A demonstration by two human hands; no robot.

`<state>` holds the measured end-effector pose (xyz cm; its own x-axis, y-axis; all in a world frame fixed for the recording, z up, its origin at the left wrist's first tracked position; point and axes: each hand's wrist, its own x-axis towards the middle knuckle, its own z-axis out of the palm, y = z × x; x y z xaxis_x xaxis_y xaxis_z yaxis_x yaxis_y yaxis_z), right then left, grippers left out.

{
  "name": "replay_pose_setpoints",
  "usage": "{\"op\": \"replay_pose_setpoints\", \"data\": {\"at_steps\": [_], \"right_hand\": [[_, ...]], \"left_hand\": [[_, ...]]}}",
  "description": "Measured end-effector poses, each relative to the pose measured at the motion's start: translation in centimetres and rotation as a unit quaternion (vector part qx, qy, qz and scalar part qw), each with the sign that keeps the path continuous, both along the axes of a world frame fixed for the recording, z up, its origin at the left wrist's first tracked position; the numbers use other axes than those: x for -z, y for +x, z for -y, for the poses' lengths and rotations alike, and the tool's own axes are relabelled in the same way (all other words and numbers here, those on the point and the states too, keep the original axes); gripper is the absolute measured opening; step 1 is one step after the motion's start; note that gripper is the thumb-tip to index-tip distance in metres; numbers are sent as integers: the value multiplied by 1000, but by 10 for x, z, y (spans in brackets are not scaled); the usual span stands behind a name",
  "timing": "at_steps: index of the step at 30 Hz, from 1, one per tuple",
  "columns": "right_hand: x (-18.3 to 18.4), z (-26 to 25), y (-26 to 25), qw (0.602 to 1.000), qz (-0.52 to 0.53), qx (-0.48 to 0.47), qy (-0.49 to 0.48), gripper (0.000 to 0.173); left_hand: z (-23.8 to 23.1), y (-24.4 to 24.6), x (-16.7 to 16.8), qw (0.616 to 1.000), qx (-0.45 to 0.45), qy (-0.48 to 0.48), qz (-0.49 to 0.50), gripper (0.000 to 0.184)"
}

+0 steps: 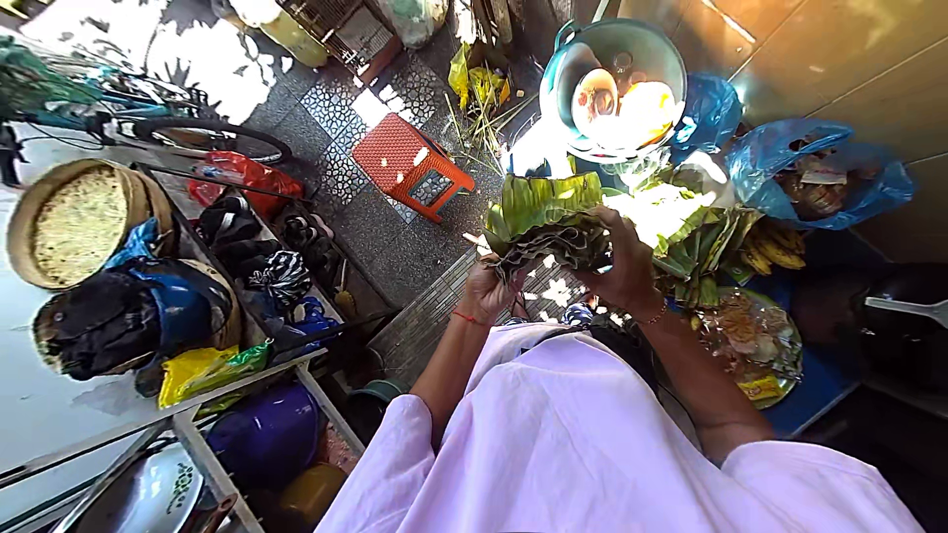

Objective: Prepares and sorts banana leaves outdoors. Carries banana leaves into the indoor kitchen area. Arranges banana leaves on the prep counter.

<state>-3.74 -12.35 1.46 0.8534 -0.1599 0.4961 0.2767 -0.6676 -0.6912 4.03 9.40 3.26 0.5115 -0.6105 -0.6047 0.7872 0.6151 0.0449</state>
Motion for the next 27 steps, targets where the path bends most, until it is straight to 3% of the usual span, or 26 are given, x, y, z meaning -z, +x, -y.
{"op": "replay_pose_setpoints", "data": {"at_steps": [3,7,10,14,16,17,19,21,22,25,27], "right_hand": [[-6,4,7,999,9,39,-14,76],[-26,18,15,1000,26,-10,2,21],[-44,24,14,998,-11,-51,-23,17],[-55,29,15,998,-60,-12,-34,22],[-59,39,17,996,-93,-11,6,23],[-62,44,17,994,-104,-12,30,26],[-70,51,18,992,-110,-22,64,31],[-81,52,20,989,-106,-39,100,36],[-86,51,21,987,-102,-53,116,37],[-99,45,24,983,-93,-78,137,41],[-107,42,25,981,-85,-87,150,40]], "left_hand": [[3,-3,-8,1000,-7,-20,-14,29],[2,-7,-11,1000,13,13,-5,30],[5,-10,-16,998,22,51,35,31],[-1,-11,-8,978,62,134,151,36],[-15,-10,0,939,131,172,267,43],[-22,-9,1,903,170,222,327,51],[-29,-7,-1,797,236,358,426,81],[-27,-2,-8,705,249,419,515,115],[-22,-1,-12,676,233,424,555,131],[2,-2,-32,668,158,394,611,152],[14,2,-39,675,89,371,632,142]]}}
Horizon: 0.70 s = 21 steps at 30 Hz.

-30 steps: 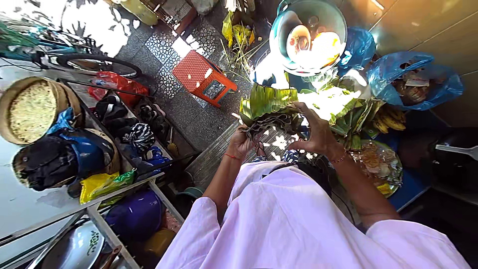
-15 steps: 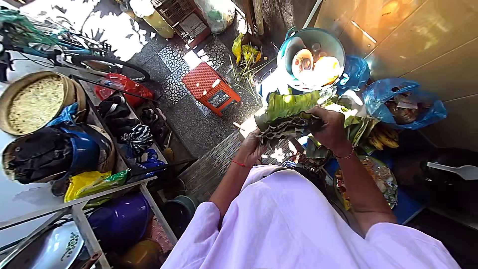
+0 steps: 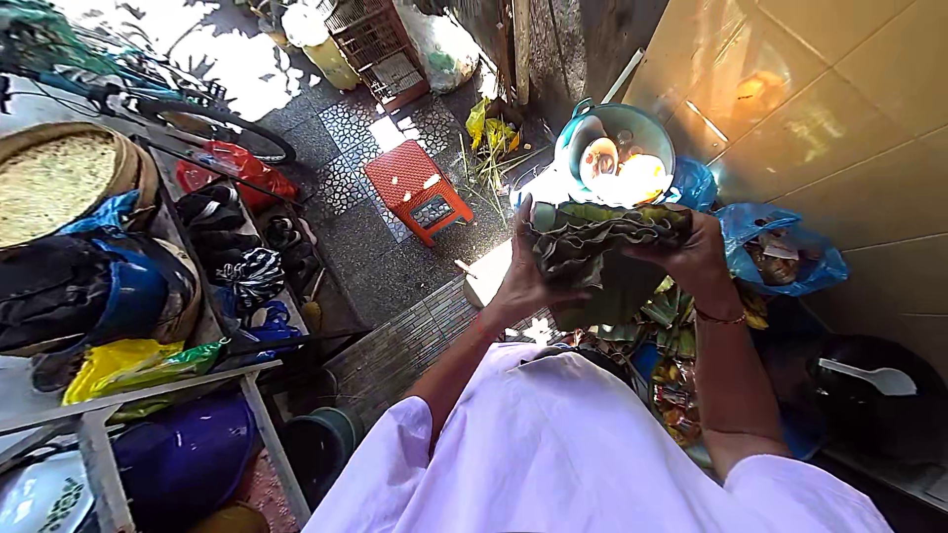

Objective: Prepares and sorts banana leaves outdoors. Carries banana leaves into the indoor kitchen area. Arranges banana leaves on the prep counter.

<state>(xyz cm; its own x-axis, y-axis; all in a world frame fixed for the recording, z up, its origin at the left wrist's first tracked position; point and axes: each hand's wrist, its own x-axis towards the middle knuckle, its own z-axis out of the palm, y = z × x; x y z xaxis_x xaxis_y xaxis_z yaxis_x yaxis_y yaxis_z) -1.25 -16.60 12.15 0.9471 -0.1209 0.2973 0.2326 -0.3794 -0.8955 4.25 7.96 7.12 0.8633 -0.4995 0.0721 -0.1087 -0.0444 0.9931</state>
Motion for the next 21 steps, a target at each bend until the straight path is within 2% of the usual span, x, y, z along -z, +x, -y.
{"op": "replay_pose_setpoints", "data": {"at_steps": [2,5,8,9,11,12,13,15,17,19,21], "right_hand": [[-9,-1,-3,1000,3,7,28,43],[-15,2,-6,997,-5,49,60,48],[-18,3,-4,990,-27,70,120,49],[-19,3,-3,986,-32,69,148,49],[-16,4,0,978,-33,63,197,53],[-12,4,2,975,-36,67,209,52],[-8,5,5,972,-46,81,217,50],[-1,4,13,956,-83,148,241,42],[8,4,16,931,-124,187,288,40],[15,-1,13,911,-161,181,334,42],[19,-10,11,894,-213,185,348,38]], "left_hand": [[2,10,-7,996,2,-85,16,127],[4,27,-24,980,39,-187,-48,99],[7,38,-39,978,95,-173,-68,86],[6,38,-40,978,112,-147,-93,90],[5,39,-33,969,172,-88,-153,117],[5,38,-25,959,197,-71,-190,121],[5,34,-18,948,207,-65,-232,108],[3,26,-9,920,225,-67,-315,66],[-3,22,-5,889,219,-86,-393,32],[-10,22,-13,877,160,-98,-443,17],[-15,25,-21,866,123,-82,-477,16]]}}
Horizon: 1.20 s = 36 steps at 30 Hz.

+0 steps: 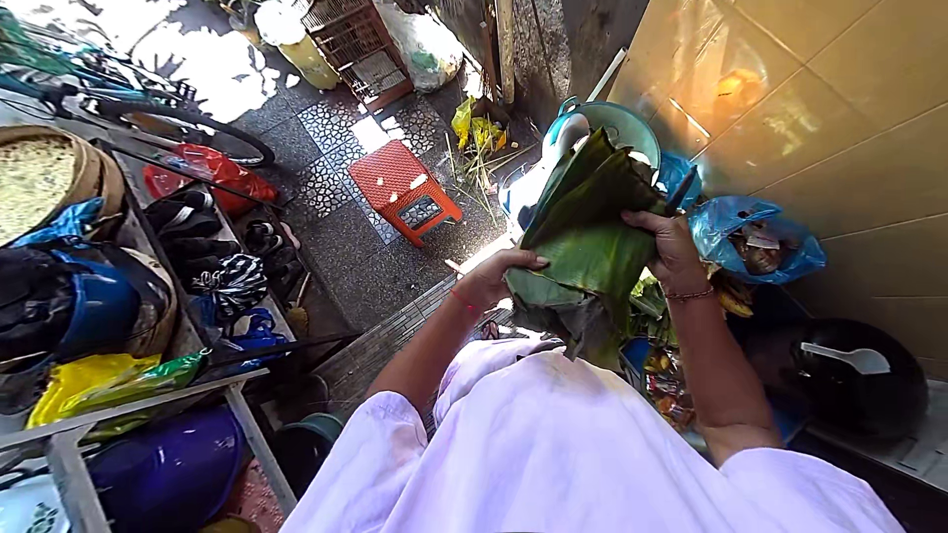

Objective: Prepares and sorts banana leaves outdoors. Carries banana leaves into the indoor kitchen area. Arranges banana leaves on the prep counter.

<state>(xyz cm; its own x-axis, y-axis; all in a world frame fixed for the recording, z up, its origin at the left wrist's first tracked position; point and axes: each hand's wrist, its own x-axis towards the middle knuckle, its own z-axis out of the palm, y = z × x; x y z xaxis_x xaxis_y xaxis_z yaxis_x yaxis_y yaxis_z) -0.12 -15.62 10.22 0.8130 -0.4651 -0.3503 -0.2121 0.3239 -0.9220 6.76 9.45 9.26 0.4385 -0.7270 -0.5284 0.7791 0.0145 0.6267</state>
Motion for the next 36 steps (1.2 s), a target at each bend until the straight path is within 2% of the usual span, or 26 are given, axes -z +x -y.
{"op": "replay_pose_setpoints", "data": {"at_steps": [4,7,10,13,15,18,22,25,29,33,36], "right_hand": [[30,-10,-4,993,-111,-45,-17,36],[54,-9,-19,980,-161,-112,33,33],[66,-7,-32,979,-146,-57,129,19],[71,-14,-43,976,-120,-15,182,21],[67,-22,-46,978,-119,-19,168,24],[69,-25,-41,985,-125,-74,90,43],[68,-28,-34,992,-109,-65,-9,53],[59,-32,-35,994,-55,-75,-56,61],[46,-39,-33,987,1,-96,-132,72],[33,-38,-30,974,19,-90,-206,74],[26,-28,-32,983,20,-101,-150,59]], "left_hand": [[-11,-6,21,996,49,56,-49,21],[-21,-22,37,992,42,114,-29,31],[-28,-25,39,994,10,111,-20,34],[-28,-25,40,995,-13,95,-11,35],[-24,-24,39,994,-4,104,20,40],[-20,-24,38,991,19,114,63,47],[-22,-20,32,997,9,74,34,46],[-22,-17,30,999,-2,50,20,43],[-9,-1,30,994,-76,60,47,35],[2,17,29,984,-129,54,112,22],[2,20,22,983,-130,55,117,22]]}}
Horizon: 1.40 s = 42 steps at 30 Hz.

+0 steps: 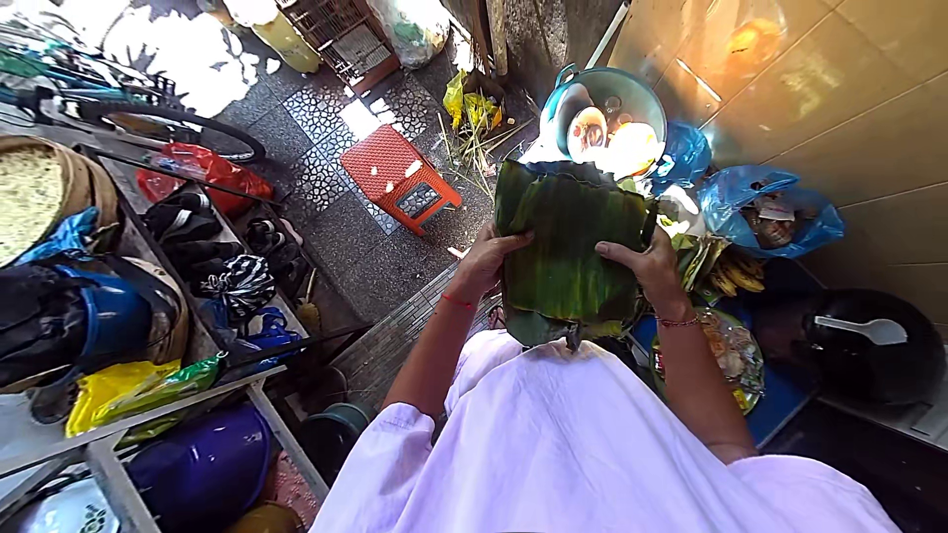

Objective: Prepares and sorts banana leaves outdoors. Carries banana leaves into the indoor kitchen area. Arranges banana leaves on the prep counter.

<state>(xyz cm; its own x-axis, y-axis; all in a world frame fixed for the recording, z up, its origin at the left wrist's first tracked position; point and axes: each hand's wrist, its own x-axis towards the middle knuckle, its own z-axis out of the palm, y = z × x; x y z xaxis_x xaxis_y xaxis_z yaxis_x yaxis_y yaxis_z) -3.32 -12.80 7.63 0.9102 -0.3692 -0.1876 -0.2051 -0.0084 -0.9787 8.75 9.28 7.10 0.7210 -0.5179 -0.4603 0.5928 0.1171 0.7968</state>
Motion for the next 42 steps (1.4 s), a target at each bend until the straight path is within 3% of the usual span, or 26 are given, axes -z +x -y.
{"op": "replay_pose_setpoints", "data": {"at_steps": [2,6,8,12,16,18,21,25,27,29,32,39,42], "right_hand": [[2,6,-3,998,10,-14,60,51],[10,-5,-2,997,41,31,60,45],[24,-10,9,995,55,39,77,39],[46,-11,12,992,-4,-34,120,47],[80,-7,-2,981,-67,-63,169,23],[108,1,-14,974,-117,-43,191,20],[174,27,-35,963,-266,1,51,28],[255,74,-63,887,-397,26,-235,42],[287,98,-72,842,-441,5,-312,54],[309,122,-77,817,-466,-17,-341,52],[310,161,-72,808,-489,-35,-327,36],[266,227,-60,838,-446,113,-292,40],[267,240,-69,859,-407,150,-271,38]], "left_hand": [[-6,-1,-3,1000,6,-7,-1,20],[-23,-13,2,996,84,7,-11,29],[-23,-19,4,994,66,82,-13,26],[-27,-14,-1,981,30,190,15,31],[-46,-4,2,969,8,245,38,32],[-58,-1,6,964,-27,261,35,33],[-66,-3,11,954,-77,286,32,34],[-64,-16,25,946,-110,306,14,34],[-58,-24,30,942,-116,316,-7,35],[-53,-32,32,939,-120,321,-27,34],[-49,-39,36,932,-128,336,-46,31],[-41,-41,43,924,-147,347,-70,33],[-36,-38,45,925,-143,344,-72,34]]}}
